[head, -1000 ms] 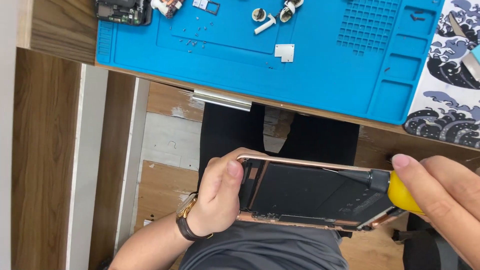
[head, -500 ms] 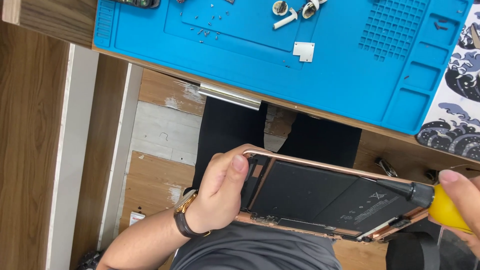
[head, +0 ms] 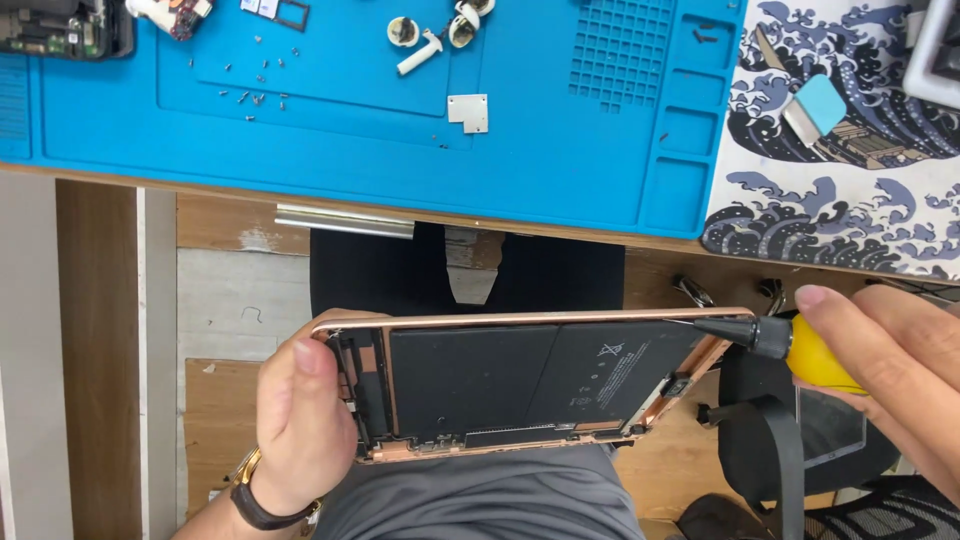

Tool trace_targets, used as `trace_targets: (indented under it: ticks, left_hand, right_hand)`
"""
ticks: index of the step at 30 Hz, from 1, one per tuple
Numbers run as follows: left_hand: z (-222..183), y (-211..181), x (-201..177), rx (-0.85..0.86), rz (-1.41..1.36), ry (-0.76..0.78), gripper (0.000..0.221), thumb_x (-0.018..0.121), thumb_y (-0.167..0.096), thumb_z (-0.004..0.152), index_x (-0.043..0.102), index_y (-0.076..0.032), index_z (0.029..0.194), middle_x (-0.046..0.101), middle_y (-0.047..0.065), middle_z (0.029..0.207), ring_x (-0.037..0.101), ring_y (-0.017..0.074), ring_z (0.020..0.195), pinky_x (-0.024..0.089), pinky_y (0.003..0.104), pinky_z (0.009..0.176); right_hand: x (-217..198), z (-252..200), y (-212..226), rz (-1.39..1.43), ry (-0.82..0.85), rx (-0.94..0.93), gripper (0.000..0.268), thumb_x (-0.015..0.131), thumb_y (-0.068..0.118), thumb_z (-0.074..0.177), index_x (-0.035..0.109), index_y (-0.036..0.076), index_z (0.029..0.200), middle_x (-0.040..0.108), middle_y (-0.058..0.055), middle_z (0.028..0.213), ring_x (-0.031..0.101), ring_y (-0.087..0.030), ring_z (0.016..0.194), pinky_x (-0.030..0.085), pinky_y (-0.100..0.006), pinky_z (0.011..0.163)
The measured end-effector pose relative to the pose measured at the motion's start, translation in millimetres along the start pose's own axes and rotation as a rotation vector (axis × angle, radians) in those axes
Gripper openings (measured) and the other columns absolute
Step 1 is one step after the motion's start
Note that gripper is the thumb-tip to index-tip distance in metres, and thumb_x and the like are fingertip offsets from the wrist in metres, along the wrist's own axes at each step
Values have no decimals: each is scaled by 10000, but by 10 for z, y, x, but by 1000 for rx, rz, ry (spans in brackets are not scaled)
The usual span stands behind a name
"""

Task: Removing a glued-in battery from a tablet chassis using a plastic pry tool and adhesive remover.

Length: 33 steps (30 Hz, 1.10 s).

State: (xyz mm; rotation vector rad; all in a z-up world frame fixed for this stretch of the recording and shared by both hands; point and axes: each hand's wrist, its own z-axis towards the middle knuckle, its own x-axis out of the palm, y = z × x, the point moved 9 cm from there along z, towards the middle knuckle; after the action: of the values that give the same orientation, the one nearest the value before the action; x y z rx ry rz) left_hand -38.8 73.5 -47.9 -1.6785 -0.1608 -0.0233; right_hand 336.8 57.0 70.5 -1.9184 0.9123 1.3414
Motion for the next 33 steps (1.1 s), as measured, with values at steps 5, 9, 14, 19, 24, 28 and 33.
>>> trace_targets:
  ticks: [5,9,14,19,24,28,33]
  left_hand:
    - [-11,79,-163,-24,79,-125,526,431,-487,1091,466,-155,685,418,-88,648,408,42,634,355,215,608]
    - [-17,105,-230,-35,74,-170,524,440,-452,1091,371,-178,649,385,-99,633,366,32,620,331,214,595]
    - [-35,217,-289,-96,73,-188,523,458,-481,1096,462,-167,678,471,-104,676,449,32,680,390,199,656]
    - [-8,238,-218,-135,-13,-121,509,435,-446,1118,694,-51,929,710,31,911,672,134,883,570,274,803]
    - [99,109,-73,-104,30,-94,460,407,-386,1091,291,-211,682,282,-132,653,251,32,624,224,223,601]
    - [121,108,-31,-120,-77,-40,412,419,-411,1095,537,-115,834,568,-24,805,527,92,752,434,253,692]
    - [149,121,-121,-88,-113,-57,453,423,-393,1108,604,-119,795,643,-40,795,574,62,748,482,223,710]
  right_hand:
    - [-37,-24,31,-225,5,-110,882,664,248,824,398,-4,1626,614,-127,1257,641,-288,1028,561,-422,965]
    - [-29,-74,26,-206,6,-117,834,606,189,850,376,-28,1622,596,-163,1265,627,-316,1171,509,-450,1143]
    - [-8,-118,-35,96,-11,5,745,498,179,880,372,82,1608,506,-37,1311,512,-239,1332,446,-466,1224]
    - [25,-142,-36,205,2,46,731,500,173,877,388,102,1596,507,-19,1302,524,-214,1311,446,-435,1204]
    - [168,-148,-45,37,-33,-46,852,569,157,798,355,100,1620,495,-59,1323,516,-265,1335,452,-489,1210]
    - [524,-115,-197,127,-23,21,865,616,254,764,378,221,1595,493,-42,1369,533,-245,1348,480,-440,1172]
    - [670,137,-171,9,-128,-70,923,666,140,712,392,132,1593,506,-115,1379,531,-296,1365,418,-483,1250]
